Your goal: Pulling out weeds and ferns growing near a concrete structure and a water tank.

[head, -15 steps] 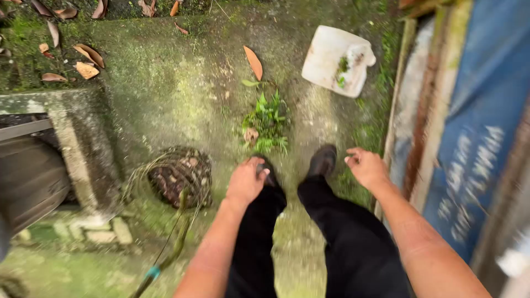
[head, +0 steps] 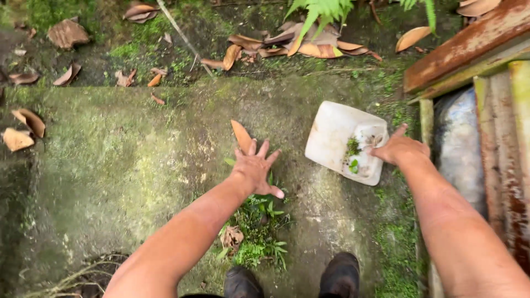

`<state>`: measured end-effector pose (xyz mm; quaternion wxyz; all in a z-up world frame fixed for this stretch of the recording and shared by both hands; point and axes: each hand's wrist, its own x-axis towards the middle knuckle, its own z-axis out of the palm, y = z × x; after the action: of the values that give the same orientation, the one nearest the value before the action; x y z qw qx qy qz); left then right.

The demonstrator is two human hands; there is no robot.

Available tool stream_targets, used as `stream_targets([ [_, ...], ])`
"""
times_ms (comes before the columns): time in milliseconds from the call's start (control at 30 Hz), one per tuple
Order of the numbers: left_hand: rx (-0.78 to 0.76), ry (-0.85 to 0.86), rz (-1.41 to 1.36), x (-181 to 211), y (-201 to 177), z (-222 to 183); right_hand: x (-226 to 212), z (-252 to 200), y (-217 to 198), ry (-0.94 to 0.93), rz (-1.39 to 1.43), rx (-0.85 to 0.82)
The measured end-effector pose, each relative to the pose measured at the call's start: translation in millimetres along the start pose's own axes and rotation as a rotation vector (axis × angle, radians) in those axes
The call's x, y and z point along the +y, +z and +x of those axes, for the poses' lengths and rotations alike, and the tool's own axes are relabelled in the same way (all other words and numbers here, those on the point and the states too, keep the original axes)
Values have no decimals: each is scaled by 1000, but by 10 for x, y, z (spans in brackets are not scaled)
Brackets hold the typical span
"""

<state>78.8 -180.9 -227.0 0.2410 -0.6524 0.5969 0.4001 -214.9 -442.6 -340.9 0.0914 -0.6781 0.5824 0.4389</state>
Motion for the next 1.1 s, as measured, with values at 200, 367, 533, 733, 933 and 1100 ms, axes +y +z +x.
stream_targets([
  [200,139,86,49,-69,1291,584,168,211,290,-193,442,-69],
  [367,268,-27,91,-769,1763,656,112,88,269,-153,265,89],
  [533,149,-336,320,-812,1170,-219,60,168,12,-195,199,134],
  [733,248,269,295,114,1295,-611,-98,-513,-221,-300,30,503],
  [933,70,563,710,224,2609,282,-309,-1231,-183,-228,-294,302],
  [1100,130,323,391,-14,1406,-139,-338,-1565,-31,-326,-442,353],
])
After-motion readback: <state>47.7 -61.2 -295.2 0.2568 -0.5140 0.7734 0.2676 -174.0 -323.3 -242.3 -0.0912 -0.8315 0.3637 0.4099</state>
